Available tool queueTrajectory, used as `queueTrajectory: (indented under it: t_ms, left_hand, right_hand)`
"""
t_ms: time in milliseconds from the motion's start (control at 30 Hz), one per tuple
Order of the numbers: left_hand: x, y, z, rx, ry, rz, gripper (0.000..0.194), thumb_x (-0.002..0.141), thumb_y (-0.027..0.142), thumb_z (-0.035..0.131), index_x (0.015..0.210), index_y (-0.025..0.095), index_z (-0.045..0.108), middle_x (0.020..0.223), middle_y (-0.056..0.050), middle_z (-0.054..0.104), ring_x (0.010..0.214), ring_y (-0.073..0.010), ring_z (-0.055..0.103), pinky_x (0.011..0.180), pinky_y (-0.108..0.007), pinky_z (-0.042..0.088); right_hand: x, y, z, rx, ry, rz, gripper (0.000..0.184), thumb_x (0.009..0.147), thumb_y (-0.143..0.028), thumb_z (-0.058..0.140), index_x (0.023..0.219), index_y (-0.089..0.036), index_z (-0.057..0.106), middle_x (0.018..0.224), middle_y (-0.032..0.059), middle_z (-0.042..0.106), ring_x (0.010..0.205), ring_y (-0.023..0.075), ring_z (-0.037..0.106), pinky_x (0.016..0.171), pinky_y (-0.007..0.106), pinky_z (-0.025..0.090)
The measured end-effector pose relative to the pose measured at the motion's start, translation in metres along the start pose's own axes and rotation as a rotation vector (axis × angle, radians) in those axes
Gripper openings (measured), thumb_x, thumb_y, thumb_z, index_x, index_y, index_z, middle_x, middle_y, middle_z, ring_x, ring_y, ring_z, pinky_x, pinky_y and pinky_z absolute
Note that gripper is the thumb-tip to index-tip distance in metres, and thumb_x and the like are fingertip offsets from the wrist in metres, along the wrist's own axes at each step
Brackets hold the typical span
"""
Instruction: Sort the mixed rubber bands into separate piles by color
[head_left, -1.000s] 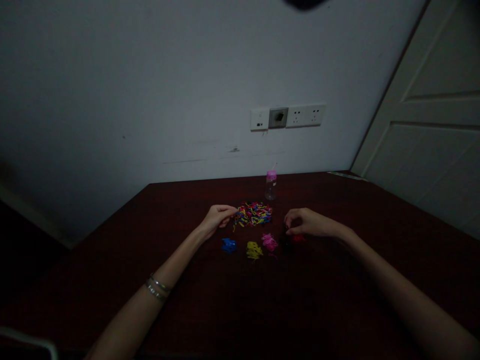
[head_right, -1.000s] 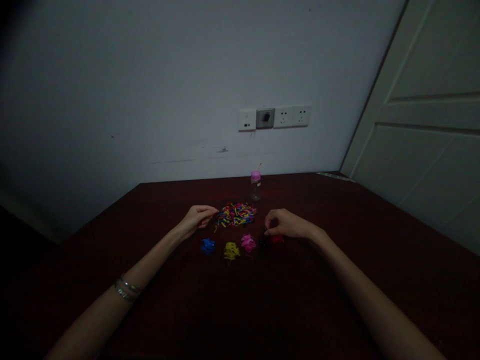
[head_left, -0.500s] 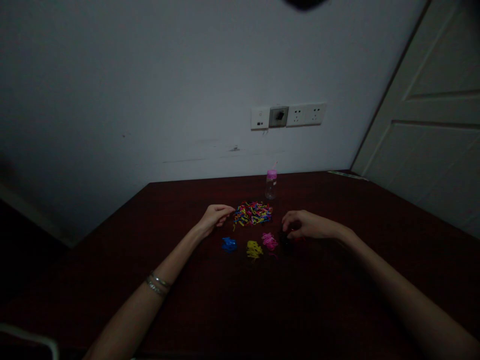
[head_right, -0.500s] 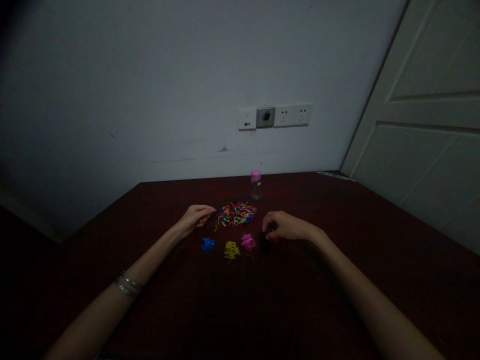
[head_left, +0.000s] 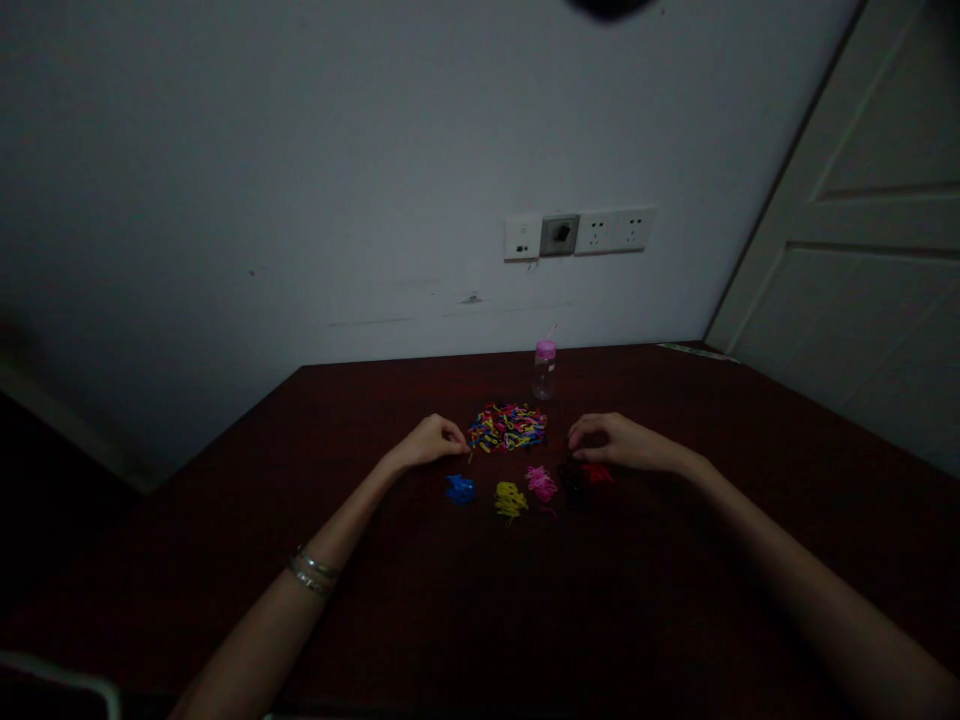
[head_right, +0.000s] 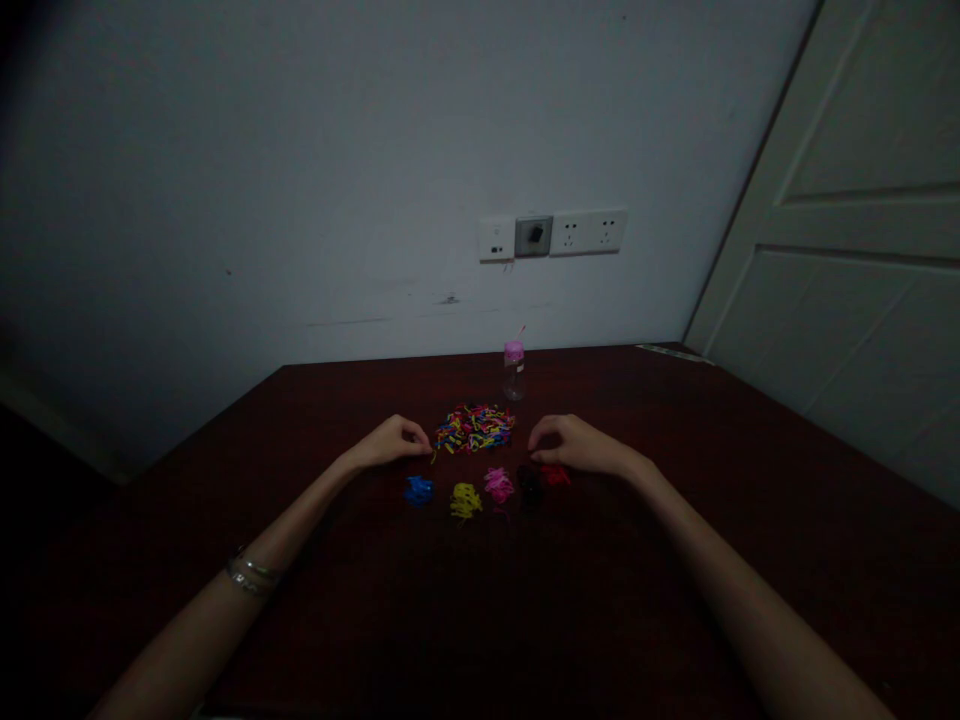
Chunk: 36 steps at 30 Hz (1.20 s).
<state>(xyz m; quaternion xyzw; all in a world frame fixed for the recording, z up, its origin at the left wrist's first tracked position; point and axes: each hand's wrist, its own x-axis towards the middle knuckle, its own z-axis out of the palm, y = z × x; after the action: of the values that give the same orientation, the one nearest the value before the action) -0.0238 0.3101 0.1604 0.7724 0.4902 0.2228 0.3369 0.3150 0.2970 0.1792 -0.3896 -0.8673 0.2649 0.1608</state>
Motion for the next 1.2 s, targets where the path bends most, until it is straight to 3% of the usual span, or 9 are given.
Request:
queueTrajectory:
  t_ms: [300,533,800,1000,1200]
  left_hand:
    - [-0.004,0.005,0.008,0.287,0.004,-0.029,0.015,0.060,0.028,0.065,0.066,0.015,0.068,0.059,0.000,0.060,0.052,-0.0097,0.049,0.048,-0.018,0.030]
    - [-0.003,0.002,0.012,0.330,0.003,0.018,0.015,0.063,0.016,0.055,0.068,0.014,0.068,0.066,-0.003,0.064,0.057,-0.0112,0.053,0.054,-0.019,0.035]
    - [-0.003,0.002,0.008,0.316,-0.002,0.034,0.018,0.061,0.012,0.052,0.070,0.012,0.069,0.067,-0.004,0.063,0.058,-0.0118,0.053,0.053,-0.020,0.036]
    - [-0.010,0.026,0.000,0.117,-0.124,0.085,0.018,0.065,0.016,0.055,0.073,0.010,0.069,0.064,-0.002,0.060,0.054,-0.0091,0.047,0.051,-0.019,0.033]
    - [-0.021,0.057,0.023,0.068,-0.347,0.190,0.016,0.069,0.022,0.059,0.077,0.011,0.069,0.064,0.000,0.057,0.055,-0.0071,0.043,0.050,-0.017,0.033]
  right_hand:
    - [0.003,0.008,0.002,0.002,0.050,0.005,0.022,0.076,-0.035,0.055,0.084,-0.017,0.065,0.091,0.0056,0.064,0.084,0.0193,0.058,0.077,0.033,0.044]
    - [0.003,0.007,0.002,-0.005,0.056,-0.007,0.020,0.077,-0.033,0.053,0.084,-0.018,0.065,0.091,0.0059,0.065,0.083,0.0194,0.059,0.077,0.033,0.045]
    - [0.002,0.005,0.001,-0.023,0.058,-0.008,0.019,0.078,-0.030,0.052,0.084,-0.017,0.064,0.090,0.0063,0.064,0.082,0.0189,0.058,0.076,0.032,0.045]
    - [0.002,0.007,0.002,-0.033,0.052,0.019,0.021,0.078,-0.033,0.051,0.084,-0.017,0.064,0.091,0.0063,0.064,0.082,0.0188,0.058,0.077,0.032,0.045]
    - [0.003,0.009,0.004,-0.006,0.047,0.030,0.025,0.078,-0.035,0.051,0.084,-0.015,0.064,0.089,0.0064,0.065,0.082,0.0184,0.059,0.077,0.030,0.044]
